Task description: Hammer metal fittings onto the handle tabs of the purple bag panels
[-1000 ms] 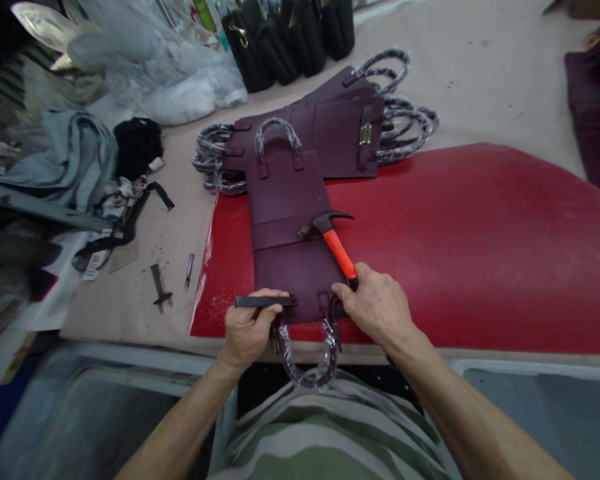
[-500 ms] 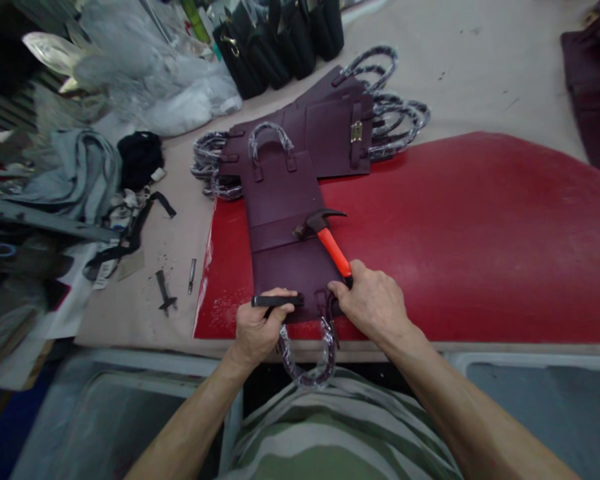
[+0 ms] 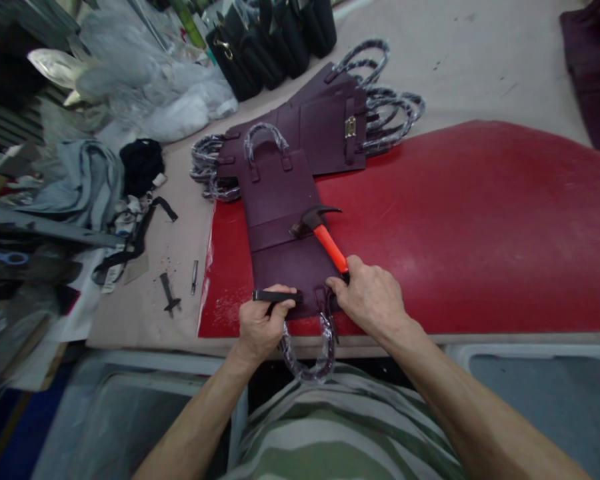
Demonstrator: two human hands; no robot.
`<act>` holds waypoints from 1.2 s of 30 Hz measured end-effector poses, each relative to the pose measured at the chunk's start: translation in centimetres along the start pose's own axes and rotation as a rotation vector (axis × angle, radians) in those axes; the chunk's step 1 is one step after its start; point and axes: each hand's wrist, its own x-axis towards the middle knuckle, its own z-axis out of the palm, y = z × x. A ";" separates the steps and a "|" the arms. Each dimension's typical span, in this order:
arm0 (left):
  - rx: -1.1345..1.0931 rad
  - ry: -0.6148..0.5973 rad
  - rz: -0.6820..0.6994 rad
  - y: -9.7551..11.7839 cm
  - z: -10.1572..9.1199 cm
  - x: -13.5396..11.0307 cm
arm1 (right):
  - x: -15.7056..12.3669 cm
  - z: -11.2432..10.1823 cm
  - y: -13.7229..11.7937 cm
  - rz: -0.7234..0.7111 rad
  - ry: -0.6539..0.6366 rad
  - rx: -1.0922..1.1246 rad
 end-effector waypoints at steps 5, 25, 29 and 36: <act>0.031 -0.043 0.002 -0.1 0.3 0.0 | -0.1 0.1 0.1 -0.009 0.021 0.015; 0.124 -0.042 0.080 -0.1 1.5 0.3 | -7.4 -6.4 2.4 -0.454 0.193 0.732; 0.135 -0.042 0.092 -0.3 1.7 0.2 | -9.1 -6.5 2.8 -0.583 0.352 0.387; 0.132 -0.041 0.089 -0.5 1.9 0.1 | -10.7 -9.2 3.4 -0.566 0.447 0.163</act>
